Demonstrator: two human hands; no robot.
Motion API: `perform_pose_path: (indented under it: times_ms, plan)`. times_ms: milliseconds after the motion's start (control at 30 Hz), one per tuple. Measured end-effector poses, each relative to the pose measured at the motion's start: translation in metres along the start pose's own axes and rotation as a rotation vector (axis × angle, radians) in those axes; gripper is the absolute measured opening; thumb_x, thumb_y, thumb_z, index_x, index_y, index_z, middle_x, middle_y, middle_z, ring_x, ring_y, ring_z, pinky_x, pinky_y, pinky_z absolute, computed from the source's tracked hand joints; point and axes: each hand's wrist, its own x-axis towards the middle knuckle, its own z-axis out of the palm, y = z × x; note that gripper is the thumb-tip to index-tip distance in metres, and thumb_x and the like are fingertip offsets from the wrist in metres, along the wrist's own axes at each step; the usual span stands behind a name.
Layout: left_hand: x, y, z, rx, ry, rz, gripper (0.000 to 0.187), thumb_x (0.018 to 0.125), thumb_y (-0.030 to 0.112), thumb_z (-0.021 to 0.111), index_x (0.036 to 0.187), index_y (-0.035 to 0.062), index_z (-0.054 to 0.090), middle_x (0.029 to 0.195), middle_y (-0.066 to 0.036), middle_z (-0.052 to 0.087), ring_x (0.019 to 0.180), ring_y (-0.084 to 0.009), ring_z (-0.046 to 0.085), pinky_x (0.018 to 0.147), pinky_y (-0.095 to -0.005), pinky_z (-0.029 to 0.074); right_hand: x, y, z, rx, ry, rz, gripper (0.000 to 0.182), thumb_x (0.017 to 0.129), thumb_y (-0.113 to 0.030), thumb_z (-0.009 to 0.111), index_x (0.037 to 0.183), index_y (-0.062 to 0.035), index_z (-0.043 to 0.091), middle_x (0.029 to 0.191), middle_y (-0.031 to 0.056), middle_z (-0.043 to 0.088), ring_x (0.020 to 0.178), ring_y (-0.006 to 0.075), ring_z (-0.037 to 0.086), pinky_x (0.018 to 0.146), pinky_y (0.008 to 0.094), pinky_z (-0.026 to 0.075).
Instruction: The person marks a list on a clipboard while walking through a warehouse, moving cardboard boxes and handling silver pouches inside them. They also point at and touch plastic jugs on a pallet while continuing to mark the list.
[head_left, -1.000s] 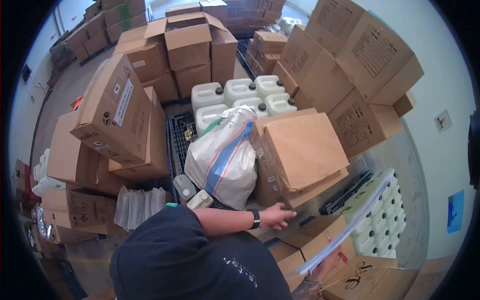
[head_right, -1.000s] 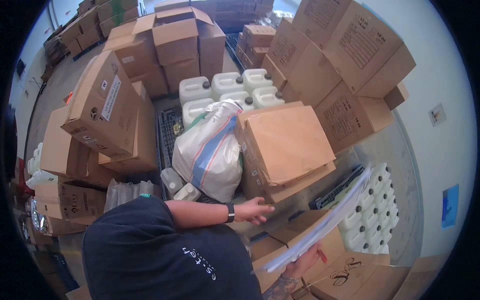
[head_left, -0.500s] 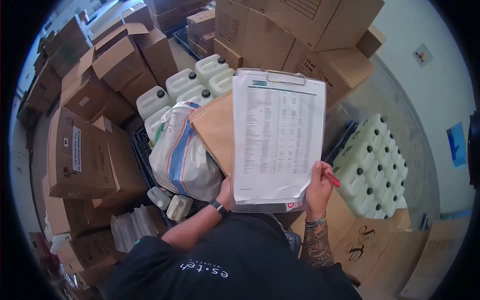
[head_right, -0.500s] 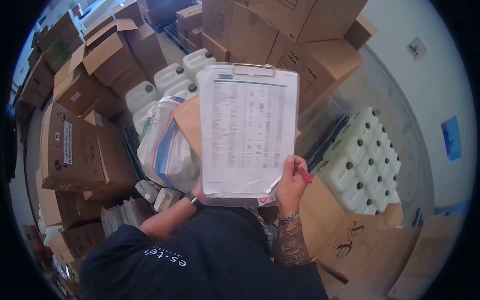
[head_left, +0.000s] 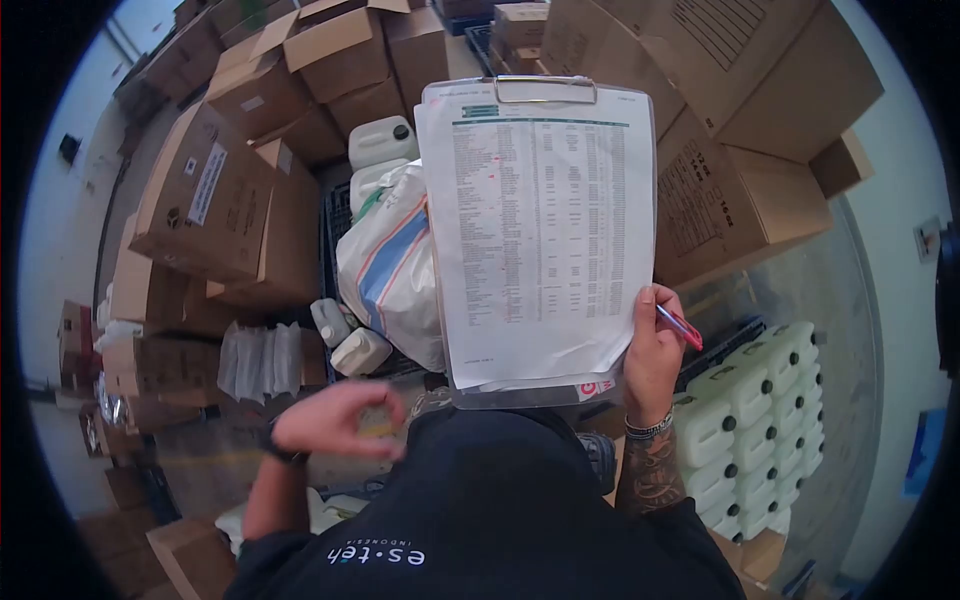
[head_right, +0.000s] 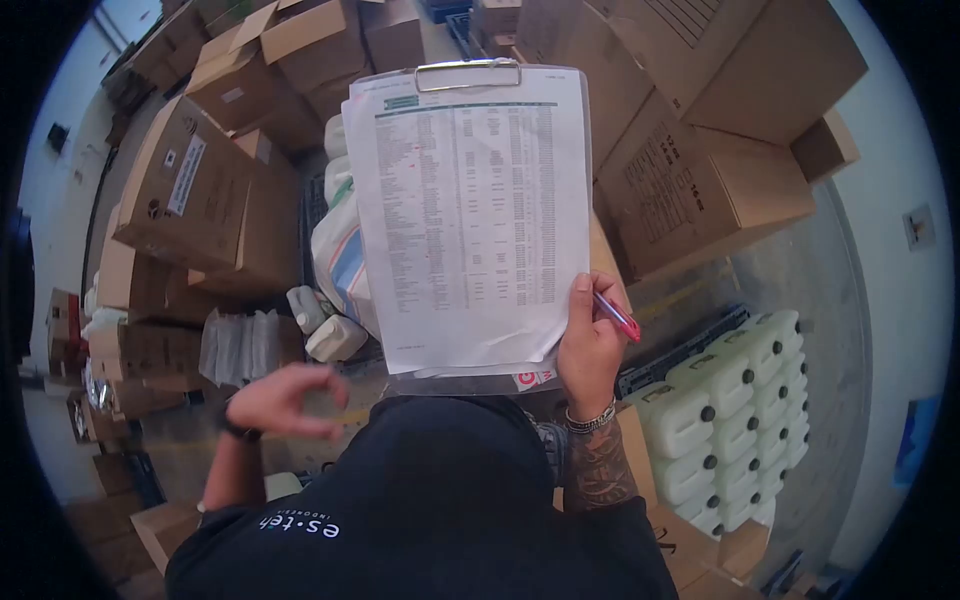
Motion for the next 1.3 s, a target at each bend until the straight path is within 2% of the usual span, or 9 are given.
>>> perform_pose_path:
  times_ms: [33,100,233,400,567,900,1067,1233,1300]
  plan:
    - [-0.018,0.015,0.000,0.041,-0.131,-0.014,0.034,0.079,0.021,0.080,0.102,0.0044,0.061,0.100,-0.004,0.064,0.094,-0.0178,0.062,0.087,-0.0318,0.049,0.003,-0.002,0.001,-0.007,-0.013,-0.007,0.023,0.101,-0.022,0.053,0.099,0.0010,0.056,0.091,0.0036,0.061,0.083,0.0067,0.053,0.076,0.0244,0.045]
    - [-0.046,0.021,0.019,-0.223,-0.224,0.011,0.035,0.076,0.020,0.081,0.100,0.0042,0.061,0.100,-0.006,0.064,0.097,-0.0195,0.062,0.088,-0.0326,0.048,0.008,-0.008,0.004,-0.005,-0.049,-0.013,0.023,0.102,-0.022,0.053,0.099,0.0009,0.056,0.091,0.0034,0.061,0.083,0.0066,0.053,0.076,0.0244,0.045]
    - [-0.068,0.005,0.058,-0.399,-0.142,0.010,0.037,0.072,0.015,0.080,0.101,0.0036,0.060,0.101,-0.006,0.063,0.098,-0.0187,0.060,0.088,-0.0312,0.047,0.012,-0.011,0.005,0.057,-0.104,-0.011,0.023,0.102,-0.023,0.051,0.101,0.0000,0.054,0.093,0.0030,0.060,0.085,0.0073,0.052,0.078,0.0243,0.044]
    - [-0.076,0.001,0.081,-0.309,-0.048,-0.117,0.037,0.071,0.012,0.077,0.102,0.0044,0.058,0.102,-0.005,0.062,0.098,-0.0184,0.059,0.088,-0.0310,0.046,0.016,-0.014,0.005,0.083,-0.164,0.016,0.025,0.103,-0.025,0.049,0.104,-0.0009,0.052,0.098,0.0045,0.059,0.092,0.0077,0.051,0.083,0.0246,0.042]
    - [-0.074,0.003,0.081,-0.453,-0.055,0.086,0.043,0.067,0.014,0.079,0.103,0.0030,0.057,0.108,-0.008,0.059,0.104,-0.0205,0.056,0.092,-0.0311,0.044,0.015,-0.017,0.006,0.092,-0.159,0.005,0.025,0.103,-0.026,0.049,0.105,-0.0011,0.052,0.099,0.0046,0.059,0.092,0.0079,0.051,0.084,0.0248,0.042]
    - [-0.053,0.000,0.069,-0.348,-0.075,0.001,0.044,0.067,0.011,0.078,0.104,0.0029,0.056,0.114,-0.009,0.058,0.109,-0.0204,0.056,0.093,-0.0313,0.043,0.014,-0.013,-0.002,0.047,-0.132,0.012,0.025,0.103,-0.026,0.049,0.105,-0.0009,0.053,0.098,0.0031,0.057,0.092,0.0078,0.049,0.085,0.0244,0.041]
    - [-0.047,0.012,0.067,-0.439,-0.091,0.227,0.037,0.072,0.013,0.077,0.102,0.0040,0.057,0.108,-0.008,0.062,0.106,-0.0210,0.058,0.092,-0.0323,0.044,0.017,0.006,-0.018,-0.031,-0.096,0.004,0.025,0.103,-0.024,0.050,0.109,-0.0007,0.054,0.101,0.0015,0.053,0.096,0.0100,0.047,0.090,0.0252,0.039]
    - [-0.051,-0.009,0.088,-0.392,0.070,0.057,0.038,0.076,0.017,0.079,0.105,0.0040,0.057,0.114,-0.007,0.061,0.109,-0.0188,0.057,0.096,-0.0342,0.043,0.032,0.020,-0.003,0.075,-0.300,0.016,0.025,0.105,-0.025,0.047,0.108,-0.0009,0.052,0.100,0.0027,0.054,0.094,0.0105,0.047,0.088,0.0264,0.040]
    - [-0.062,-0.008,0.099,-0.384,0.147,-0.010,0.038,0.076,0.018,0.078,0.105,0.0046,0.057,0.115,-0.007,0.061,0.109,-0.0180,0.057,0.097,-0.0342,0.043,0.031,0.018,0.013,0.091,-0.263,0.030,0.024,0.104,-0.024,0.047,0.107,-0.0008,0.052,0.100,0.0036,0.055,0.094,0.0116,0.048,0.088,0.0277,0.041]
